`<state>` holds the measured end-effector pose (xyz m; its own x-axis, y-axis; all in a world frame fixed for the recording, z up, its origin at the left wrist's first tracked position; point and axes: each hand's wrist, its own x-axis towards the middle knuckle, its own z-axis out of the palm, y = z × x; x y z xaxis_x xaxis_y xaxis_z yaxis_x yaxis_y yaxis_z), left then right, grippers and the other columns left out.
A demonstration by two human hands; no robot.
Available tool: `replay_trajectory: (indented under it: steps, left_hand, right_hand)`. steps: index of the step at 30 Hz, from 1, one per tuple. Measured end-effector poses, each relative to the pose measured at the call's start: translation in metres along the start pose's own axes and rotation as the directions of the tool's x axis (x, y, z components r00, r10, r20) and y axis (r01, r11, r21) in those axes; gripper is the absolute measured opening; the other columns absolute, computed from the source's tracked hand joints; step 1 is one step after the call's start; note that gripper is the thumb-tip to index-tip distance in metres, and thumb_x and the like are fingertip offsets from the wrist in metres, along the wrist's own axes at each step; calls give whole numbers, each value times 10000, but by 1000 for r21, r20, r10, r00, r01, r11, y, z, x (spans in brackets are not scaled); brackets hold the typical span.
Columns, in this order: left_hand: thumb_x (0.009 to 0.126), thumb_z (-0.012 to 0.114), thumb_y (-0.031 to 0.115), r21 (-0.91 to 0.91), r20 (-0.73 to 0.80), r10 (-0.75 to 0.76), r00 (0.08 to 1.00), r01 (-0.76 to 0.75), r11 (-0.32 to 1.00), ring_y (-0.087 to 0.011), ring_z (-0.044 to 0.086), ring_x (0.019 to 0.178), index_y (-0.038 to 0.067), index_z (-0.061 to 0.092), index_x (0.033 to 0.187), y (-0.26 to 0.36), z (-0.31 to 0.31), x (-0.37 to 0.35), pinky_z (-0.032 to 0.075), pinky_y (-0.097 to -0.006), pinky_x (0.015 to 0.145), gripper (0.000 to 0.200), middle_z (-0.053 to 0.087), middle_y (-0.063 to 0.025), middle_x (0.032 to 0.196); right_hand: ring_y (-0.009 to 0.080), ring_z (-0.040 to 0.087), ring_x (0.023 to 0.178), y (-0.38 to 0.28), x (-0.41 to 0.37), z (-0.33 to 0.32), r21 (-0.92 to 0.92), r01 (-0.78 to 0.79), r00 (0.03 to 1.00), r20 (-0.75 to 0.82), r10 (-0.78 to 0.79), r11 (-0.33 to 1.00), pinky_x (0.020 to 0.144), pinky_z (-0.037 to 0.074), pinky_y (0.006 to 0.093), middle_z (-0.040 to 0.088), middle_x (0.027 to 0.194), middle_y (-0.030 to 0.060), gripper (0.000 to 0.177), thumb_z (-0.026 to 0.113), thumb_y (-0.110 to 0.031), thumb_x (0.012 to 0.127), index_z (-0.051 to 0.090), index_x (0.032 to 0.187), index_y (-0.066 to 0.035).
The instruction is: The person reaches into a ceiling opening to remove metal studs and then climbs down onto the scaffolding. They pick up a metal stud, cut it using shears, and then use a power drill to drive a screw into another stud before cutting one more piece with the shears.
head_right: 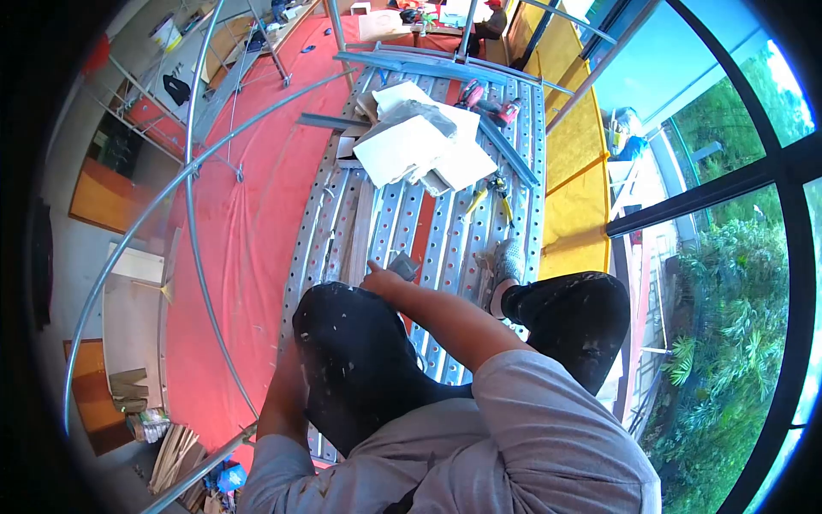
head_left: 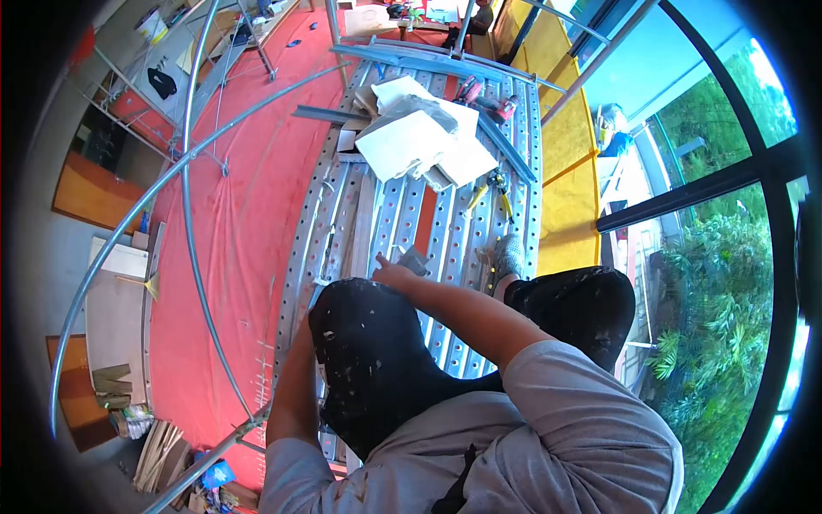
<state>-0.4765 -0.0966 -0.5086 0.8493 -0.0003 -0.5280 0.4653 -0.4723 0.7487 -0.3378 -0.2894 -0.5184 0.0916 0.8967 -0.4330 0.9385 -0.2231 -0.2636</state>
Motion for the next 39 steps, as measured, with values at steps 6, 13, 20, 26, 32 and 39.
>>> replay_trajectory:
  steps: [6,13,20,26,32,39]
  left_hand:
    - [817,697,355,38,22,18,1000,-19,999,-375,611,1145,0,497,1332,9,-1,3,478,-462,981,656,590,-251,1291]
    - [772,745,329,195,-125,-68,990,91,977,-382,604,1162,-12,491,1330,-7,9,-32,473,-459,996,702,587,-254,1295]
    - [726,794,304,283,-285,-329,900,407,868,-389,596,1179,-24,485,1329,-67,3,-112,469,-455,1010,752,584,-258,1299]
    - [621,833,269,220,-273,-519,810,578,786,-416,598,1166,-24,471,1334,-146,16,-158,483,-441,993,852,603,-274,1257]
    - [664,811,303,174,-337,-553,762,627,759,-418,608,1152,-33,483,1301,-162,56,-166,486,-447,988,791,624,-289,1198]
    - [710,765,339,71,-452,-622,640,720,690,-434,606,1147,-38,472,1302,-173,86,-150,482,-458,991,761,622,-296,1199]
  right_hand:
    - [406,340,1399,0,11,18,117,159,979,-150,-141,980,1216,140,556,619,1261,44,372,581,-216,888,619,1251,-146]
    - [351,248,1476,4,30,49,-8,229,832,-518,-200,973,1191,63,648,485,1462,111,459,562,-283,923,556,1350,-114]
    - [335,547,1233,20,-72,76,546,-504,742,-124,659,669,1032,423,506,579,1293,175,435,558,-219,911,561,1330,-104]
    - [350,655,1115,56,-181,155,234,-883,454,649,610,408,936,534,452,678,1188,159,377,657,-298,860,689,1184,-107]
    - [319,661,1111,46,-195,237,147,-896,400,674,620,418,939,535,430,689,1171,150,393,689,-323,826,715,1137,-83]
    - [307,661,1112,25,-210,317,223,-851,520,493,698,476,945,533,416,686,1179,154,400,693,-328,822,720,1119,-61]
